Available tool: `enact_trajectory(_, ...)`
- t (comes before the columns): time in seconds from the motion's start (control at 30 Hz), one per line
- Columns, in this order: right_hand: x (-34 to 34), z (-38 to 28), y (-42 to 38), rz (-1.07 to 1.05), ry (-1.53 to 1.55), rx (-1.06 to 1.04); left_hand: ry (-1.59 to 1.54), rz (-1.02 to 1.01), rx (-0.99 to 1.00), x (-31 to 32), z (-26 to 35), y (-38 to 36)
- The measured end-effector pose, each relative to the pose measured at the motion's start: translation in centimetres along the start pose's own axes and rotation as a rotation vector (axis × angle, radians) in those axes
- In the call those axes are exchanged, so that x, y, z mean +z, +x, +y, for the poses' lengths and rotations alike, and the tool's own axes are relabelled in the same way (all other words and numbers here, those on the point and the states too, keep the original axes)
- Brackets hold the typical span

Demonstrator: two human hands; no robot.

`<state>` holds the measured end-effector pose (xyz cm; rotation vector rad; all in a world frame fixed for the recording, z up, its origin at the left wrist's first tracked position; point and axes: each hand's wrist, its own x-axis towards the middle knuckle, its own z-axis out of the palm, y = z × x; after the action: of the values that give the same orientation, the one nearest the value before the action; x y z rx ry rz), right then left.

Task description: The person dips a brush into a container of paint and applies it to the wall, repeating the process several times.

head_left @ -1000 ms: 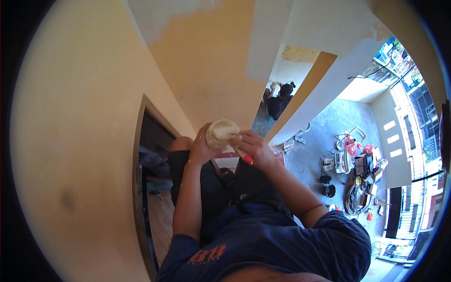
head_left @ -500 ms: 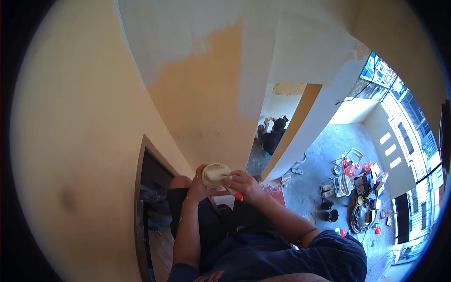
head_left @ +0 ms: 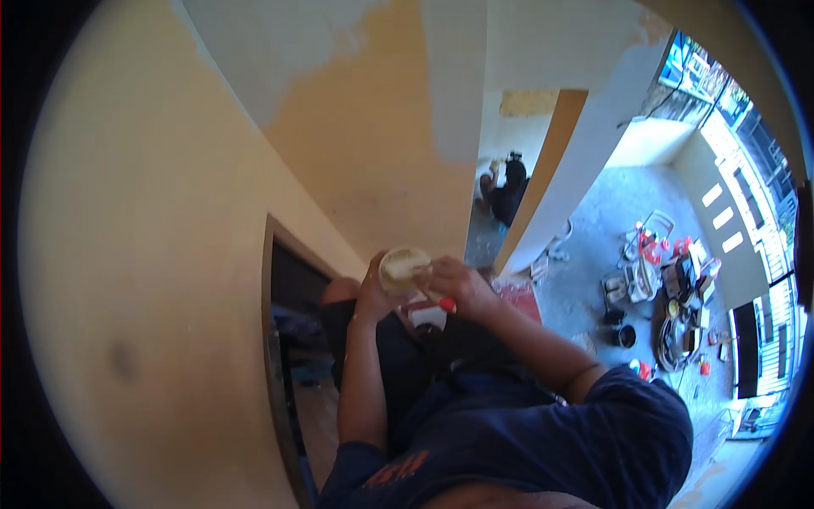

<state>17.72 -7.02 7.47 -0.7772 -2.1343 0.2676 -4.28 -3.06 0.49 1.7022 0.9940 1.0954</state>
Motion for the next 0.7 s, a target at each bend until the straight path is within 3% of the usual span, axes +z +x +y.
enact_trajectory(0.07,0.1,-0.1,-0.1,-0.005,0.008,0.017,-0.001,-0.011,0.075,0.0,0.2,0.1)
enact_trajectory(0.7,-0.5,-1.7,0.8,0.026,0.006,0.044,0.04,0.006,-0.009,0.0,0.6,0.0)
